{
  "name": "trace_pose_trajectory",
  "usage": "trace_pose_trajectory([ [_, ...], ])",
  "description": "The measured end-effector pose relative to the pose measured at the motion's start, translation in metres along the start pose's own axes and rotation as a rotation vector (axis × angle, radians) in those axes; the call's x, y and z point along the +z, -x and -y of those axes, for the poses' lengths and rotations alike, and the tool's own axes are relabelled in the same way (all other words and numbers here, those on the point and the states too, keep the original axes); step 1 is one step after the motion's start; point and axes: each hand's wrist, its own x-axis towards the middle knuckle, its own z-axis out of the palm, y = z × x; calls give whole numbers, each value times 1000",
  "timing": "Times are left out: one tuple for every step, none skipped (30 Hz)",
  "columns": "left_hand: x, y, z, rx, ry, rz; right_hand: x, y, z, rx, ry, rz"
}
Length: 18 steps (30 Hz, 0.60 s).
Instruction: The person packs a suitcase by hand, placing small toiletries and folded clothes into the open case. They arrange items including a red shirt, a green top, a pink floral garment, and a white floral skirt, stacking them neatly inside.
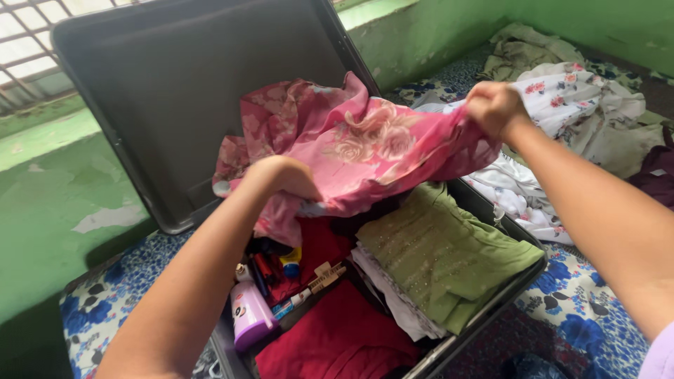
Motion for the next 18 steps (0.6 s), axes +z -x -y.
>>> trace_pose_trajectory([
  [-5,0,10,-38,-30,-37,0,6,6,-93,129,75],
  [-11,1,22,-78,-56,-75,2,12,11,-189,257,155],
  [-21,4,35,-95,3,-157,9,18,14,-246,355,198],
  [-32,8,47,-111,60,-241,13,22,16,-303,455,241],
  [-41,15,59,-136,145,-292,16,24,14,-359,554,284],
  [-52,24,71,-159,225,-344,18,24,10,-263,622,304],
  [-63,31,80,-158,275,-375,21,24,4,-166,690,324],
  [-70,38,86,-160,324,-405,25,24,-4,-68,753,343],
  [-76,43,89,-188,335,-387,28,20,-12,80,730,345],
  [-81,49,92,-218,346,-370,32,14,-20,229,693,351],
  [-82,54,94,-249,358,-353,34,4,-28,297,640,307],
  [-83,57,93,-219,328,-348,34,-9,-36,299,578,217],
  [-83,60,93,-189,298,-342,34,-24,-43,297,514,127],
  [-84,62,94,-157,268,-335,33,-42,-48,268,454,29],
  [-87,64,94,-119,327,-372,30,-63,-52,218,404,-62],
  [-89,66,96,-82,389,-408,28,-86,-52,157,349,-152],
  [-91,66,98,-45,451,-444,26,-108,-51,96,303,-235],
  [-96,66,99,-14,532,-458,24,-131,-48,25,288,-299],
])
